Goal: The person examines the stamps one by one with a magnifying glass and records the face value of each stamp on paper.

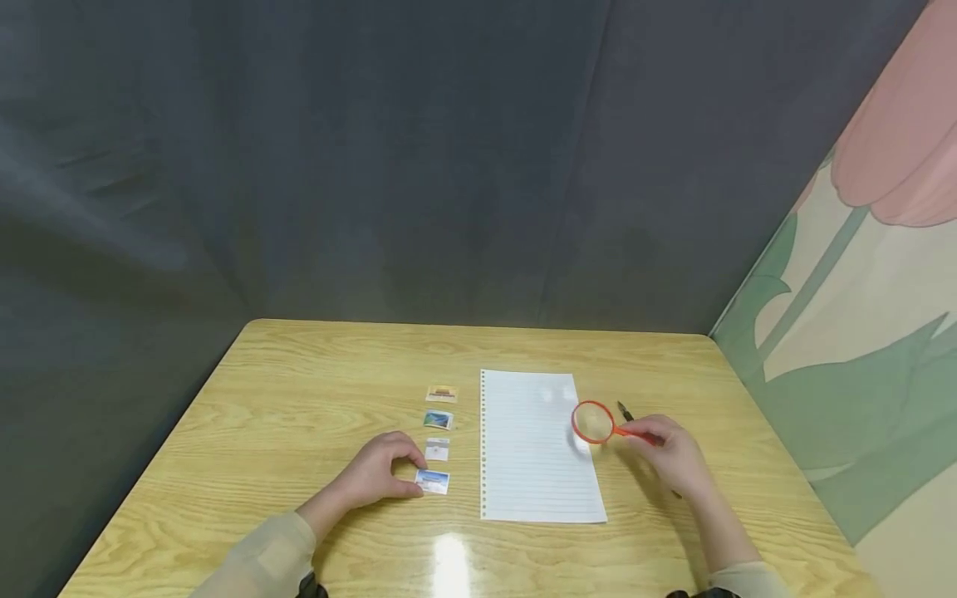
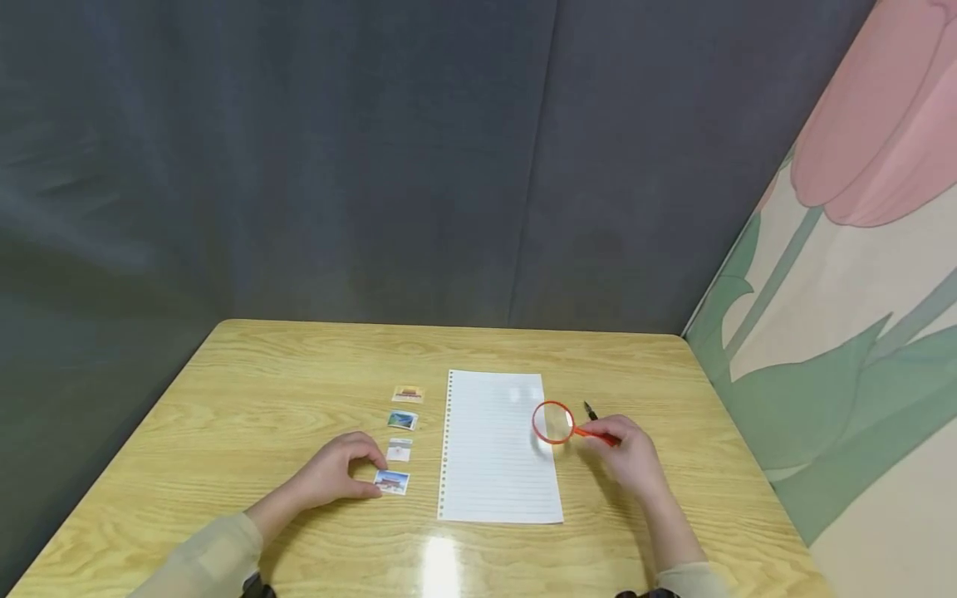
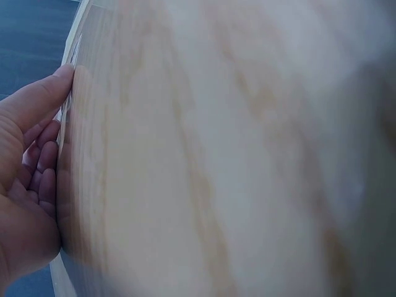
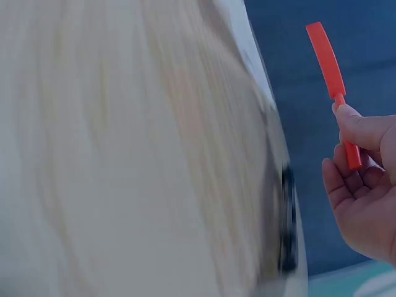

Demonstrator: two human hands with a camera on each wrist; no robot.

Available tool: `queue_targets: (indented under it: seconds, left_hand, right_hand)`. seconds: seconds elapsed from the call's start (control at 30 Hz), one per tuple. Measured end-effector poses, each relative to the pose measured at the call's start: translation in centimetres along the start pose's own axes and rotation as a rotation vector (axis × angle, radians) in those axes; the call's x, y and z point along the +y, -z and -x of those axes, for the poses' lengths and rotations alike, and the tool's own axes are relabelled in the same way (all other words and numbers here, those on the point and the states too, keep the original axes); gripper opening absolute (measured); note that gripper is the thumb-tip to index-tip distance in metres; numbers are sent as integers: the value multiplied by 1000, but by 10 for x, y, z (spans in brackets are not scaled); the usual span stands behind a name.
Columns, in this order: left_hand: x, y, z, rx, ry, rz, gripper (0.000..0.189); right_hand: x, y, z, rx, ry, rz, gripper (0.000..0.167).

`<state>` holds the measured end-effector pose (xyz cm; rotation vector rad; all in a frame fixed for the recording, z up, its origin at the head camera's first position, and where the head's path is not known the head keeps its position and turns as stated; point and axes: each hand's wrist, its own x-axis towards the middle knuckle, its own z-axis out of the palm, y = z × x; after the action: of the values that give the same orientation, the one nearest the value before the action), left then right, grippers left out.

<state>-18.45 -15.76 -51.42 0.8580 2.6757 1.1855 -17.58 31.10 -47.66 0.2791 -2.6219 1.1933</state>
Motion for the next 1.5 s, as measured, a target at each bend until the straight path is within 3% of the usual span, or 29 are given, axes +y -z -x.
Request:
queue_targets:
  seconds: [0.17, 0.37, 0.5, 0.63, 1.0, 1.5]
  left_hand:
    - [2, 1, 1, -6, 1, 16, 24]
    - [1, 0, 1, -1, -6, 14, 25]
    - [0, -1, 0, -5, -1, 6, 24]
    - [-1, -1, 0, -5, 1, 5, 24]
    - [2, 1, 1, -2, 9, 6, 24]
    - [3, 0, 1, -1, 7, -4, 24]
  right_hand:
    - [22, 23, 5, 31, -120, 28, 17]
    - [47, 41, 9, 96, -193, 77, 25]
    - [63, 53, 10, 114, -271, 56, 34]
    - [73, 64, 9, 106, -321, 104, 39]
    - [87, 73, 15, 90, -363, 208, 41]
    - [97, 72, 19, 94, -367, 186, 36]
